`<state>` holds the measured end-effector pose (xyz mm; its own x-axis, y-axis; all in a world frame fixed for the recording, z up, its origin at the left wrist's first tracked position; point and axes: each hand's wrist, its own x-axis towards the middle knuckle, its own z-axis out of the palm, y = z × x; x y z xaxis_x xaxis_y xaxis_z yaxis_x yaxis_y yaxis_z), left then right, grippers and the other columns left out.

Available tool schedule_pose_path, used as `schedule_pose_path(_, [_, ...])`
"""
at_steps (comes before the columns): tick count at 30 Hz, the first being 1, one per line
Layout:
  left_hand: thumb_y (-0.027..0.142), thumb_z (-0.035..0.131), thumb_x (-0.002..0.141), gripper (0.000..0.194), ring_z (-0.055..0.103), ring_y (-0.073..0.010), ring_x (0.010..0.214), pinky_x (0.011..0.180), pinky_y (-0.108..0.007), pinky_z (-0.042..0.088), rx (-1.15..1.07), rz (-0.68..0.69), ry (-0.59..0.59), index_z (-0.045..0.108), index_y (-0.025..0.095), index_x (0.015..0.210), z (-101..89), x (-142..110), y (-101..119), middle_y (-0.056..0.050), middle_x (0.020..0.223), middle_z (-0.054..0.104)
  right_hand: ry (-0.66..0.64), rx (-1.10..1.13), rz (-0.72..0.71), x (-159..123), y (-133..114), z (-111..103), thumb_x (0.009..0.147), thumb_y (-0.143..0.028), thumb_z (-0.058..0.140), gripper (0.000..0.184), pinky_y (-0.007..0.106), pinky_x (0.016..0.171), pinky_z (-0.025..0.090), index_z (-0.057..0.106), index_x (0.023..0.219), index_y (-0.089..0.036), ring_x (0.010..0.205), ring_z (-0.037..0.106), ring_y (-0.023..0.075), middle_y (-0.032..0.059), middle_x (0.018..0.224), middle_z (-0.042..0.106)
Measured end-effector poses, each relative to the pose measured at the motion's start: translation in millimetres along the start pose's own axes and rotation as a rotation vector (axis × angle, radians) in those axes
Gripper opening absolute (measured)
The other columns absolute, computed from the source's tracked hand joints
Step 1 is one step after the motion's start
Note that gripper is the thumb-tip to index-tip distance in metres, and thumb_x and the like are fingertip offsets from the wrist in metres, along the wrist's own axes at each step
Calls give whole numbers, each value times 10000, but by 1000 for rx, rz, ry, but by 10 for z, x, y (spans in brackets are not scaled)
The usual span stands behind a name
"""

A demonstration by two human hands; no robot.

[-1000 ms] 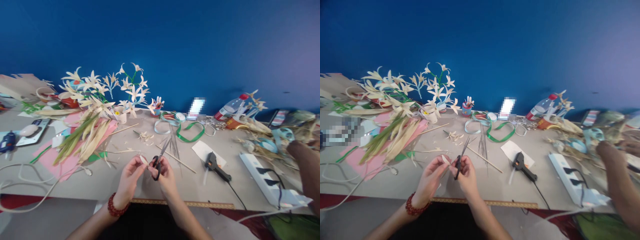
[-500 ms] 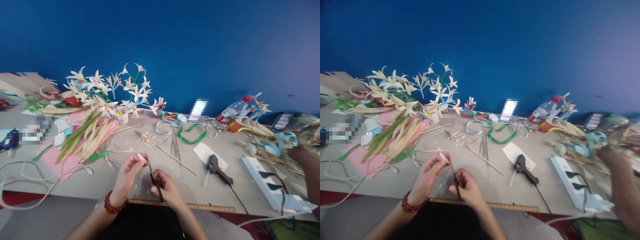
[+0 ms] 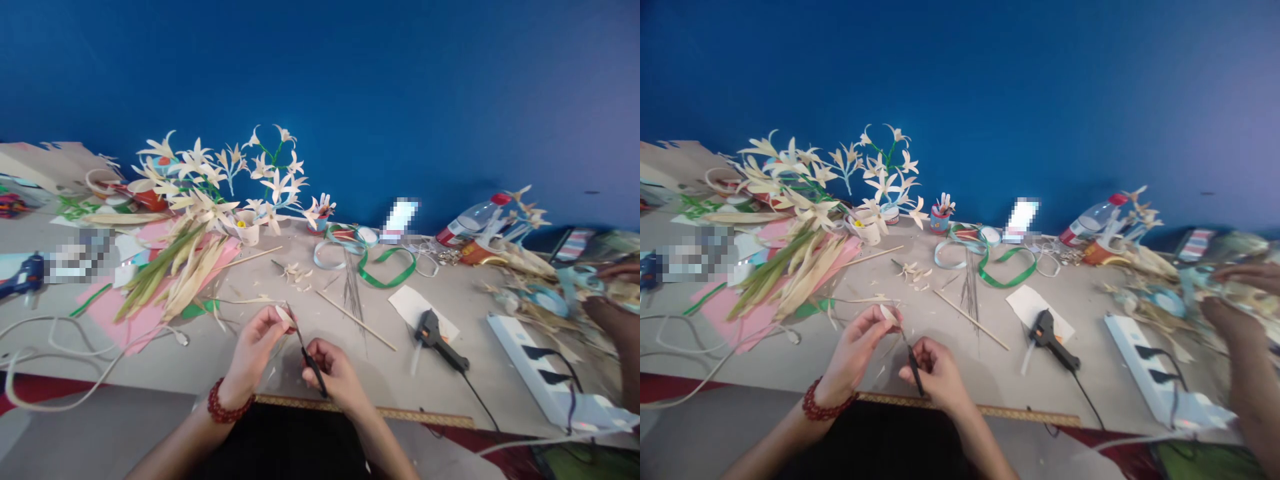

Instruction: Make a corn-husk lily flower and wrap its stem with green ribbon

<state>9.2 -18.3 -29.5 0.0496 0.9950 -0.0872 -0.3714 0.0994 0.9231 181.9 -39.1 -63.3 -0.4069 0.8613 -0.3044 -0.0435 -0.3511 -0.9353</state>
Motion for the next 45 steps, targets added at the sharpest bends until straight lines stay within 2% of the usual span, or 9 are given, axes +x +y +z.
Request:
schedule_pose_path(12, [236, 634, 843, 139, 561, -160, 818, 785, -278, 449, 18, -20, -7, 577, 172, 734, -11, 33, 31, -33, 851, 639, -4, 35, 36, 3, 10, -6, 562, -641, 803, 581, 186, 416, 270, 464, 706, -191, 424, 404, 61, -71, 522, 490])
schedule_pose_path(22, [248, 645, 825, 129, 574, -169, 800, 785, -281, 448, 74, -33, -12, 590, 177, 733, -36, 16, 106, -36, 836, 663, 9, -3, 67, -5, -12, -17, 629, -580, 793, 504, 183, 394, 271, 470, 659, -194, 382, 415, 61, -79, 468, 503])
schedule_pose_path(26, [260, 640, 830, 146, 576, -177, 801, 775, -283, 442, 91, -36, -60, 574, 181, 726, -67, 9, 140, -38, 832, 659, -40, -19, 55, -15, -13, -36, 656, -600, 767, 504, 185, 412, 279, 469, 659, -193, 397, 437, 68, -68, 467, 526])
schedule_pose_path(34, [220, 620, 833, 131, 563, -166, 762, 717, -273, 422, 178, -49, -122, 561, 180, 724, -87, -4, 181, -39, 809, 657, -126, 8, 53, -40, -45, -74, 604, -660, 768, 568, 190, 418, 309, 477, 706, -183, 415, 468, 71, -49, 552, 548])
schedule_pose_path(45, [227, 644, 815, 131, 573, -168, 754, 707, -274, 429, 147, -50, -119, 580, 180, 711, -63, -26, 204, -40, 804, 663, -110, 26, 39, -36, -28, -56, 568, -677, 780, 588, 185, 405, 282, 485, 688, -182, 403, 430, 63, -66, 507, 521])
